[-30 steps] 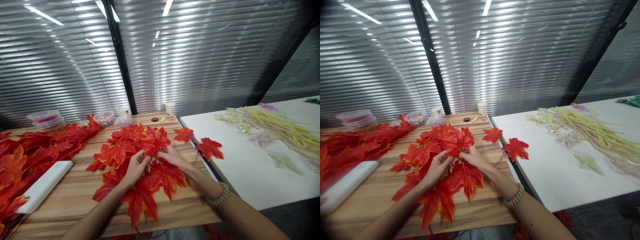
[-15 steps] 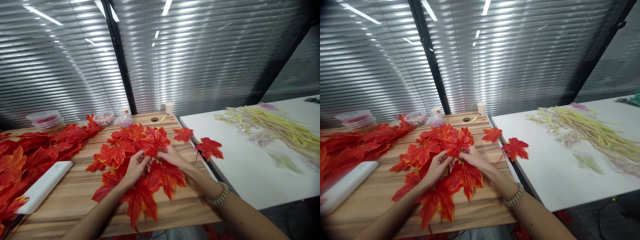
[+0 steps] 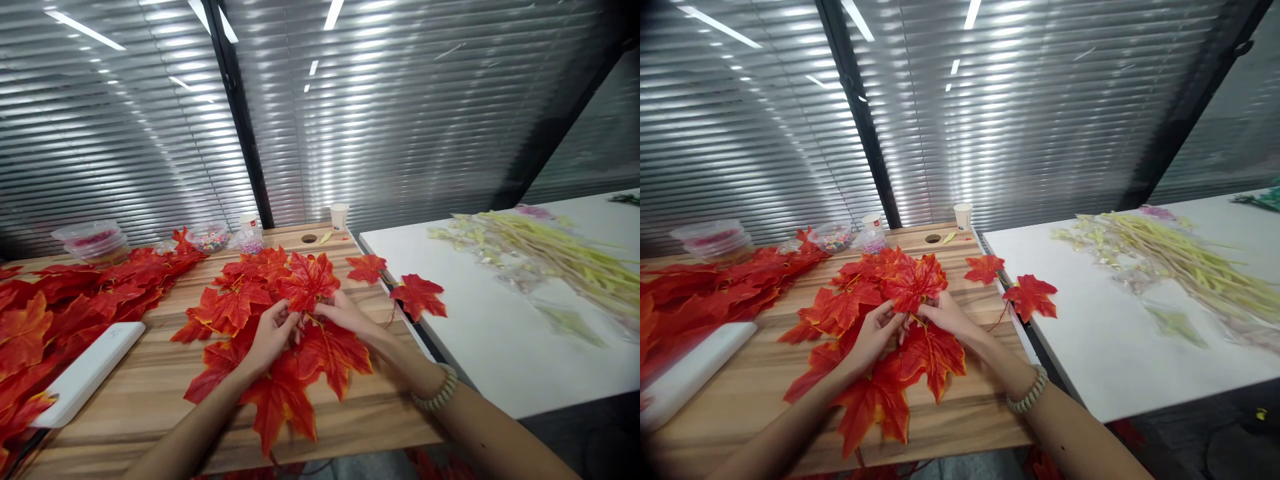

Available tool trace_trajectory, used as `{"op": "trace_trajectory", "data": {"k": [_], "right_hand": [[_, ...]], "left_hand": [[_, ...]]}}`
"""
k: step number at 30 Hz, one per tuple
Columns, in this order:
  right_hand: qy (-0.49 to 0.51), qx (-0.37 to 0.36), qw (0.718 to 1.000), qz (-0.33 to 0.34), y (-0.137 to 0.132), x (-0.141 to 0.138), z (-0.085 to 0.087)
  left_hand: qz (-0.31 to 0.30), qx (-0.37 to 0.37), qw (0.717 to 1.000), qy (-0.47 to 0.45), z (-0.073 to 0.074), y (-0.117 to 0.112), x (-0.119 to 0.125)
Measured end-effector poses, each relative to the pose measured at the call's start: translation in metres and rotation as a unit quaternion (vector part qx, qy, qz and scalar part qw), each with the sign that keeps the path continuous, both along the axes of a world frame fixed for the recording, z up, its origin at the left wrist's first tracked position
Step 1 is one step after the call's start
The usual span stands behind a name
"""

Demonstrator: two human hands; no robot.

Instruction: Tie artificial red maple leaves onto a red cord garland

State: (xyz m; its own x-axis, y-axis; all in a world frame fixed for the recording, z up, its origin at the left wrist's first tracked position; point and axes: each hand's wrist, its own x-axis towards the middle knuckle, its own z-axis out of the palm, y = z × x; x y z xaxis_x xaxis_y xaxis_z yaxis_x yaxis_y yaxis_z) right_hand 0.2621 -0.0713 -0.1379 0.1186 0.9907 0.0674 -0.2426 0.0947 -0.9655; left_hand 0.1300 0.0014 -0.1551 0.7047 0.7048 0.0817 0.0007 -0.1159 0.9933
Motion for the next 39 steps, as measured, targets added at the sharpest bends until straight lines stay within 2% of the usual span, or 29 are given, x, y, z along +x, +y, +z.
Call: {"op": "trace_trajectory", "data": {"k": [11, 20, 30, 39], "right_hand": [[-0.015, -0.026, 0.999, -0.034, -0.0014, -0.0010, 0.0028], [-0.014, -0.013, 1.000, -0.015, -0.0027, -0.0022, 0.0068], [-0.032, -0.005, 0.999, -0.024, -0.0003, -0.0009, 0.0023], [-0.020, -0.023, 0.999, -0.023, -0.0024, -0.0009, 0.0054]], "left_hand": [[-0.007, 0.007, 1.000, 0.006, 0.0000, -0.0002, -0.0001], [-0.009, 0.017, 1.000, 0.010, -0.0009, 0.0005, -0.0004], [-0.004, 0.017, 1.000, 0.011, 0.0002, 0.0000, -0.0002], [-0.010, 0.035, 0.999, 0.016, -0.0008, -0.0006, -0.0007]]}}
